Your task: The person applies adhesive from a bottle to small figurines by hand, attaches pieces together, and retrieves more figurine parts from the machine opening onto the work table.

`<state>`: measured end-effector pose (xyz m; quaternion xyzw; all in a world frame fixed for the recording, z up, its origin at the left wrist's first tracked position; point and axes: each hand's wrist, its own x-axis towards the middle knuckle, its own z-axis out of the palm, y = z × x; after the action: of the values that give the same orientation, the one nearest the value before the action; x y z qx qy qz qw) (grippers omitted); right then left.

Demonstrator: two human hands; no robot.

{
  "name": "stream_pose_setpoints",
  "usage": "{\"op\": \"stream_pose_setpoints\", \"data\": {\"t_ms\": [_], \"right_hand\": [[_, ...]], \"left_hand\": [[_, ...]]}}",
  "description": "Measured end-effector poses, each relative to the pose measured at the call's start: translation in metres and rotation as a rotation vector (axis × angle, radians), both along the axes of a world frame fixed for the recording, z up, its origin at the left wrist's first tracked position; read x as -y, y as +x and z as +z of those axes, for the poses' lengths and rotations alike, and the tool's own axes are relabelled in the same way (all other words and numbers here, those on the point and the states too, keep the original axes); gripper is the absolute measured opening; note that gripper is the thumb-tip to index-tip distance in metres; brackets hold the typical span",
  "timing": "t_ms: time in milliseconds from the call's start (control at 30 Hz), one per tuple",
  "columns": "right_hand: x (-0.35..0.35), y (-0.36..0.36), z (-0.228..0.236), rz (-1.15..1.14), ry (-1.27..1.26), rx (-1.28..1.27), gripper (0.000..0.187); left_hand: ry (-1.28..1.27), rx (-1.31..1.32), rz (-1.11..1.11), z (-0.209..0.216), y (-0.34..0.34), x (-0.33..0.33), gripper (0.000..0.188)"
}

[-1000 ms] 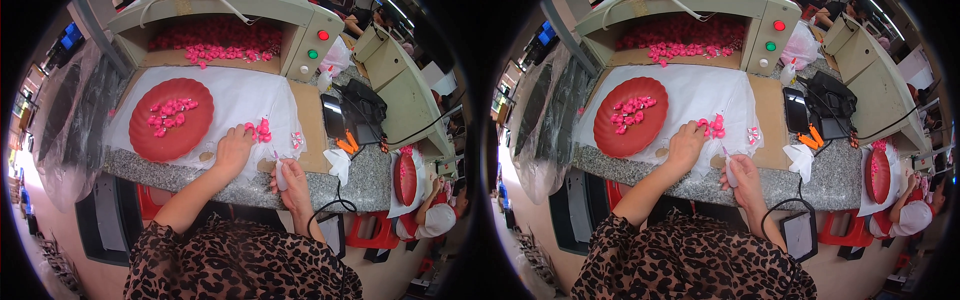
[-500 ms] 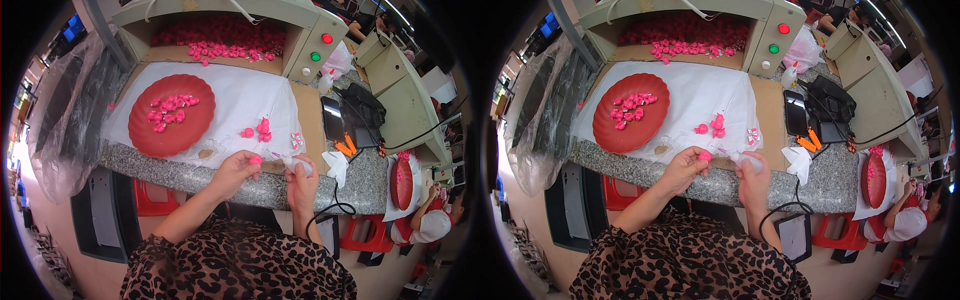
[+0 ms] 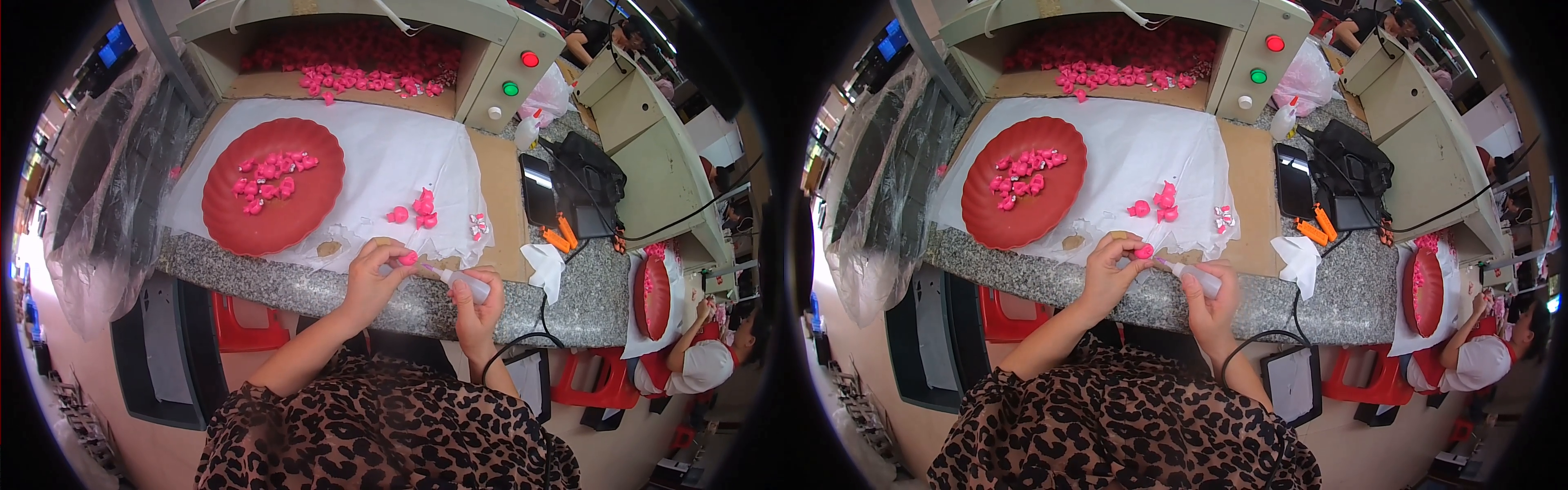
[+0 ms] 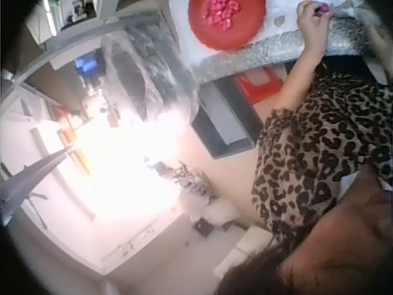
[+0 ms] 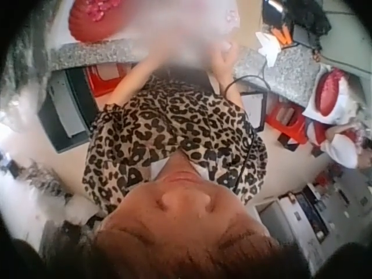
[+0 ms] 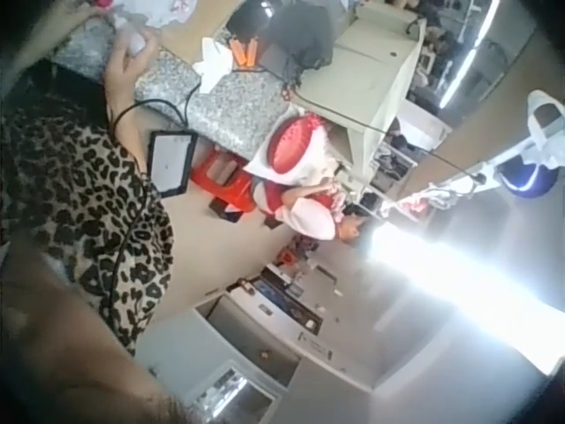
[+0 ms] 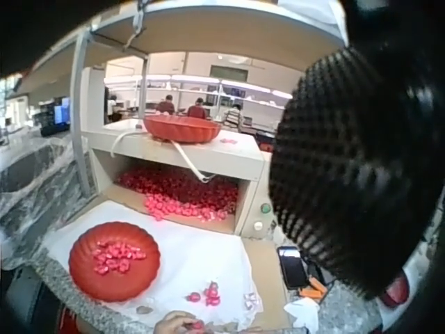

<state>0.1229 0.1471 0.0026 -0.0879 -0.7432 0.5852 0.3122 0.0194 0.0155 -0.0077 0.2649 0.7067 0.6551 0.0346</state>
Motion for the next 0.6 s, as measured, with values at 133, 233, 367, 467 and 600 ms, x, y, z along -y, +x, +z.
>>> {"op": "stream_pose_setpoints", "data": {"t_ms": [133,233,367,467,600], "right_hand": [[0.003,-0.001,0.003,0.000,-0.029,0.011,0.015],[0.001,-0.002,0.000,0.000,0.032,0.018,0.015],[0.003,-0.001,0.002,-0.039,0.002,0.030,0.017],[0.004,-0.002,0.007,-0.024,-0.130,0.055,0.017],[-0.002,-0.002,-0.002,-0.006,0.101,0.022,0.014]], "left_hand": [[-0.006,-0.020,0.016,-0.001,0.000,0.000,0.024],[0.000,-0.042,0.025,-0.002,0.000,0.000,0.024],[0.000,-0.045,0.028,-0.003,0.000,0.000,0.024],[-0.007,-0.068,0.035,-0.002,0.000,0.000,0.024],[0.003,-0.055,0.033,-0.003,0.000,-0.001,0.024]]}}
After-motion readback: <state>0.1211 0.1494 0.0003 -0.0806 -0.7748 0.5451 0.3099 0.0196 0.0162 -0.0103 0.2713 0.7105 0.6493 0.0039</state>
